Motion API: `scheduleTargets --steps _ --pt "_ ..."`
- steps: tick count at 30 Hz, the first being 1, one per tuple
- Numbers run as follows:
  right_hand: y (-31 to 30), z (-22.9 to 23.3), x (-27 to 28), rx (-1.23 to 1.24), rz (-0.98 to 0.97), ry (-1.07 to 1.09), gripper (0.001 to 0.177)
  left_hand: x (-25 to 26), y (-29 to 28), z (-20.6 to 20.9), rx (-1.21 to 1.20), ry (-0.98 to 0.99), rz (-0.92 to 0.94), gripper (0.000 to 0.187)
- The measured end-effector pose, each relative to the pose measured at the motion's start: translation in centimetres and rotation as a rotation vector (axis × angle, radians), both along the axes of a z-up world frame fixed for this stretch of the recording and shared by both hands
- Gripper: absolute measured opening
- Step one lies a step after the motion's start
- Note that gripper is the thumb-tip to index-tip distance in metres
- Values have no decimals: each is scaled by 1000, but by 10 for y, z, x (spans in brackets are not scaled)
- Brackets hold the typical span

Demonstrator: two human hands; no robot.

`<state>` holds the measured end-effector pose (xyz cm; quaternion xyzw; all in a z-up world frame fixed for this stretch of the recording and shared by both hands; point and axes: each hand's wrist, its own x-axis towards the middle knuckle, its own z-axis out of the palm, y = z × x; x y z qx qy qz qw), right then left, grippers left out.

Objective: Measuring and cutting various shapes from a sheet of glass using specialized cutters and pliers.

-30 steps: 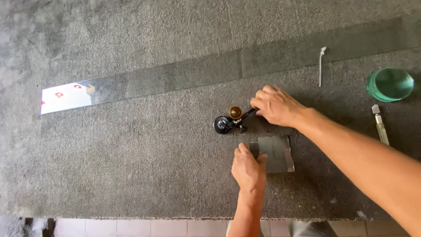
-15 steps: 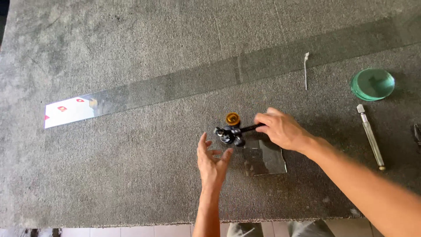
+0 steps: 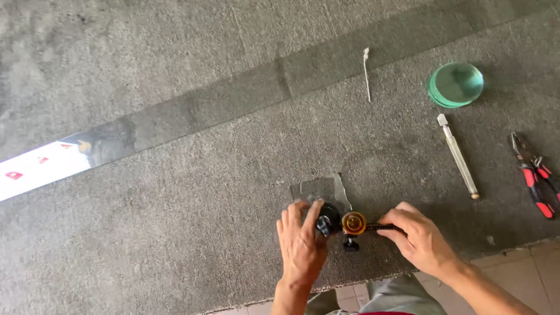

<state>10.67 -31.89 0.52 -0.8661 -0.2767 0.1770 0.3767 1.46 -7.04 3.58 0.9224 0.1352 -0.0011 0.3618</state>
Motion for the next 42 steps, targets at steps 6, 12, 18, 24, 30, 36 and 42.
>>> scheduleTargets --steps 6,12,18,24,30,36,42 --pt "12 -20 30 -22 48 -76 19 18 13 -11 135 3 25 65" --pt "16 -17 39 91 53 -70 21 17 16 -11 139 -7 45 78" --pt "20 7 41 54 -170 126 14 13 19 -16 209 -98 27 88" --pt "15 -1 34 69 -361 162 11 13 21 -35 182 -156 -38 82" --pt "19 -11 27 156 -447 63 11 13 20 -45 188 -152 -87 74" --pt "19 -24 21 140 -536 -5 8 18 18 -46 231 -154 -106 78" --pt "21 -29 16 144 -606 -26 6 21 10 -48 242 -202 -23 93"
